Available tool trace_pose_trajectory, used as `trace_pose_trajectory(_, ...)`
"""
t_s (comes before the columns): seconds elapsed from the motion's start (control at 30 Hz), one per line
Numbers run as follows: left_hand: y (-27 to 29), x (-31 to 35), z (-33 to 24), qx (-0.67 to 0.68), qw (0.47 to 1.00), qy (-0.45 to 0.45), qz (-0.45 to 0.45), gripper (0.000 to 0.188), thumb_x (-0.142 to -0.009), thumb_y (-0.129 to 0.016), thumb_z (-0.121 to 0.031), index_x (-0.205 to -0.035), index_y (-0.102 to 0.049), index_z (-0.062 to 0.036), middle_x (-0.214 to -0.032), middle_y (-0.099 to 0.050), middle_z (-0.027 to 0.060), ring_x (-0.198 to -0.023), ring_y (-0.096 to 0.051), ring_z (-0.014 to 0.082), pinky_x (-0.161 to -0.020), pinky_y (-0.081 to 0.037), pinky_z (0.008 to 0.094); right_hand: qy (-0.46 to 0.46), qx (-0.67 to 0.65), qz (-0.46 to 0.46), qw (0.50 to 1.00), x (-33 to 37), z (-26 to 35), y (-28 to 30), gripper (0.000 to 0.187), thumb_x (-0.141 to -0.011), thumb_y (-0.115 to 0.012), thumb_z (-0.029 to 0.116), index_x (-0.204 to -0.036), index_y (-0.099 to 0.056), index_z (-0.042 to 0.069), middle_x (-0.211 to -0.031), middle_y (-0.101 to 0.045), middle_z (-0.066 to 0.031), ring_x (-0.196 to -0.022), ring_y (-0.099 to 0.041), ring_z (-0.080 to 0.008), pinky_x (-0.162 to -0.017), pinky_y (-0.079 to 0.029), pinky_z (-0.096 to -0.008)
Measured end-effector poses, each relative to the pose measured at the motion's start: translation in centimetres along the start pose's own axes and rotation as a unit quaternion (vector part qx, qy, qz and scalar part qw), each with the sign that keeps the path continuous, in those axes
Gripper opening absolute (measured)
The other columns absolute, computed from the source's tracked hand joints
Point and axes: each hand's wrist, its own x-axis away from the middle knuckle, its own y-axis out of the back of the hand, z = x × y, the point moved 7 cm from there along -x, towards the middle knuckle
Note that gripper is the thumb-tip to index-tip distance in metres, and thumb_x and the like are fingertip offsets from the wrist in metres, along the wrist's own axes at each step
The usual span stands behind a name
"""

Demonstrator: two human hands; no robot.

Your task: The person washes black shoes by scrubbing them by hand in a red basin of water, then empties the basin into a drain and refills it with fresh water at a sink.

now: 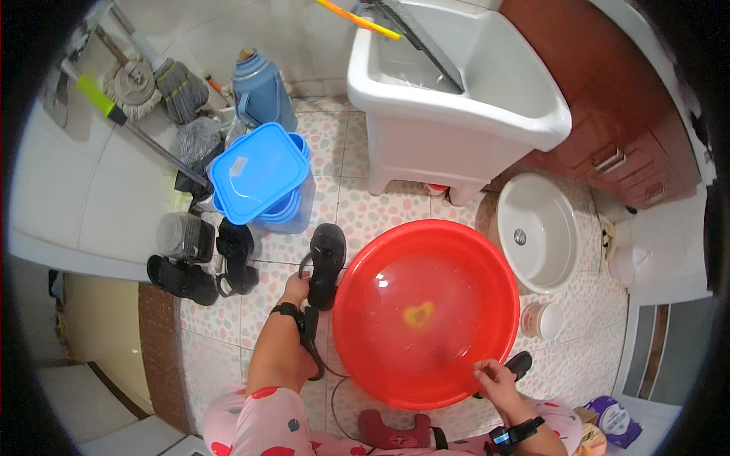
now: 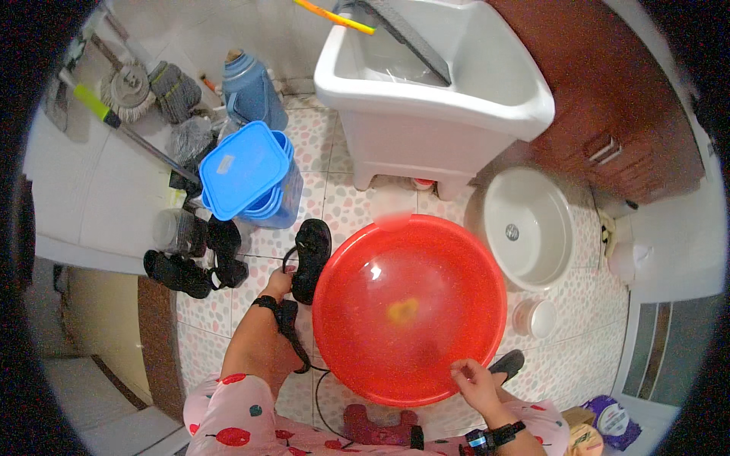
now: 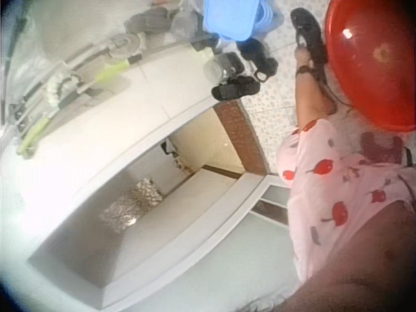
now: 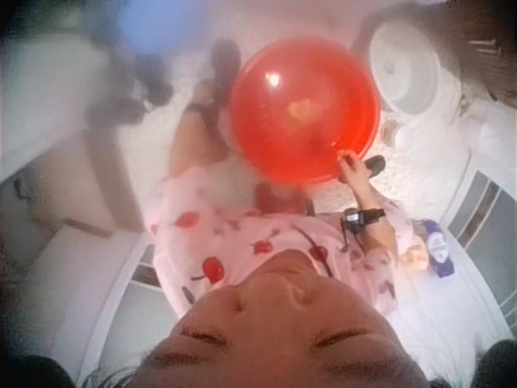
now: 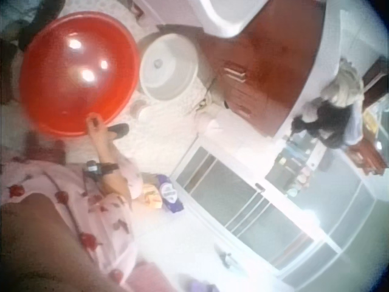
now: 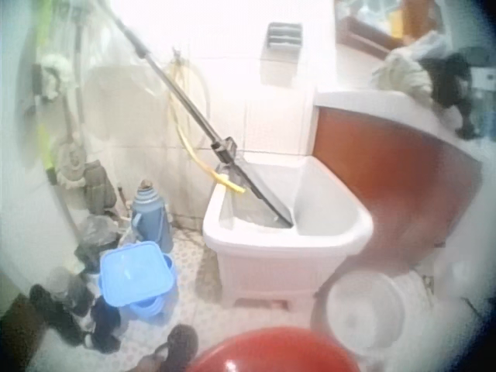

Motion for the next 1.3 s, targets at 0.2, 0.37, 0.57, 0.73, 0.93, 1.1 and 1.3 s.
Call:
trace_pose_trajectory(0.2, -3.6, 5.2, -10.1, 0.011, 0.995, 0.025, 0.096, 0.042, -0.078, -0.064, -0.013, -0.117, -0.057, 0.0000, -0.102, -0.065, 0.0142, -0.094, -0.062, 0.0255, -0.084, -0.046, 0.0358, -0.033, 0.055, -0.035, 0.997, 2.0, -0.8, 2.3, 0.017, -0.088, -0.060, 0.012, -0.100, -0.057, 0.000, -0.091, -0.062, -0.0041, -0.083, -0.058, -0.0100, -0.073, -0.047, -0.0244)
trace_pose_trajectory(0.37, -3.8, 3.5, -5.6, 0.041, 0.997, 0.027, 0.067, 0.053, -0.078, -0.067, -0.007, -0.127, -0.049, 0.0013, -0.109, -0.063, 0.0109, -0.095, -0.060, 0.0223, -0.083, -0.046, 0.0326, -0.057, 0.051, -0.029, 0.997, 1.2, -4.6, 2.2, 0.018, -0.087, -0.061, 0.013, -0.100, -0.058, 0.000, -0.090, -0.063, -0.0042, -0.082, -0.058, -0.0100, -0.072, -0.047, -0.0247)
trace_pose_trajectory(0.57, 0.7, 3.7, -4.8, 0.044, 0.992, 0.047, 0.108, 0.041, -0.080, -0.067, -0.010, -0.118, -0.057, 0.0018, -0.102, -0.064, 0.0083, -0.089, -0.060, 0.0206, -0.079, -0.047, 0.0343, -0.062, 0.074, -0.009, 0.995, 0.7, -1.5, 1.0, 0.021, -0.087, -0.061, 0.016, -0.101, -0.060, 0.001, -0.088, -0.064, -0.0068, -0.081, -0.060, -0.0125, -0.071, -0.047, -0.0255)
trace_pose_trajectory(0.73, 7.0, 8.2, -12.0, 0.043, 0.988, 0.048, 0.139, 0.038, -0.083, -0.066, -0.011, -0.116, -0.056, 0.0032, -0.103, -0.063, 0.0096, -0.089, -0.060, 0.0200, -0.079, -0.047, 0.0334, 0.028, 0.106, -0.021, 0.994, 2.0, 2.8, 1.0, 0.022, -0.086, -0.062, 0.017, -0.101, -0.061, 0.001, -0.086, -0.065, -0.0090, -0.077, -0.061, -0.0161, -0.068, -0.048, -0.0283)
trace_pose_trajectory(0.93, 8.5, 14.3, -21.7, 0.162, 0.956, -0.067, 0.237, 0.045, -0.080, -0.065, -0.003, -0.122, -0.049, 0.0053, -0.102, -0.061, 0.0076, -0.089, -0.059, 0.0166, -0.080, -0.049, 0.0292, 0.067, 0.210, -0.026, 0.975, 3.5, 4.5, 0.6, 0.018, -0.087, -0.060, 0.016, -0.092, -0.062, -0.001, -0.080, -0.063, -0.0162, -0.077, -0.063, -0.0274, -0.070, -0.049, -0.0312)
trace_pose_trajectory(1.1, -0.1, 19.8, -26.7, 0.127, 0.935, -0.071, 0.323, 0.054, -0.074, -0.068, -0.002, -0.123, -0.047, 0.0022, -0.109, -0.057, 0.0083, -0.099, -0.056, 0.0185, -0.088, -0.045, 0.0297, 0.143, 0.163, -0.048, 0.975, 2.9, 3.4, 0.5, 0.027, -0.088, -0.057, 0.016, -0.109, -0.056, -0.001, -0.099, -0.061, -0.0192, -0.096, -0.060, -0.0325, -0.080, -0.048, -0.0356)
trace_pose_trajectory(1.3, -16.7, 21.3, -17.6, 0.166, 0.920, 0.002, 0.354, 0.049, -0.078, -0.064, -0.002, -0.125, -0.048, 0.0029, -0.117, -0.056, 0.0070, -0.104, -0.055, 0.0172, -0.089, -0.045, 0.0312, 0.190, 0.250, 0.044, 0.948, 1.5, 5.5, -3.5, 0.038, -0.090, -0.053, 0.024, -0.118, -0.052, -0.001, -0.118, -0.054, -0.0221, -0.110, -0.052, -0.0358, -0.094, -0.042, -0.0409)
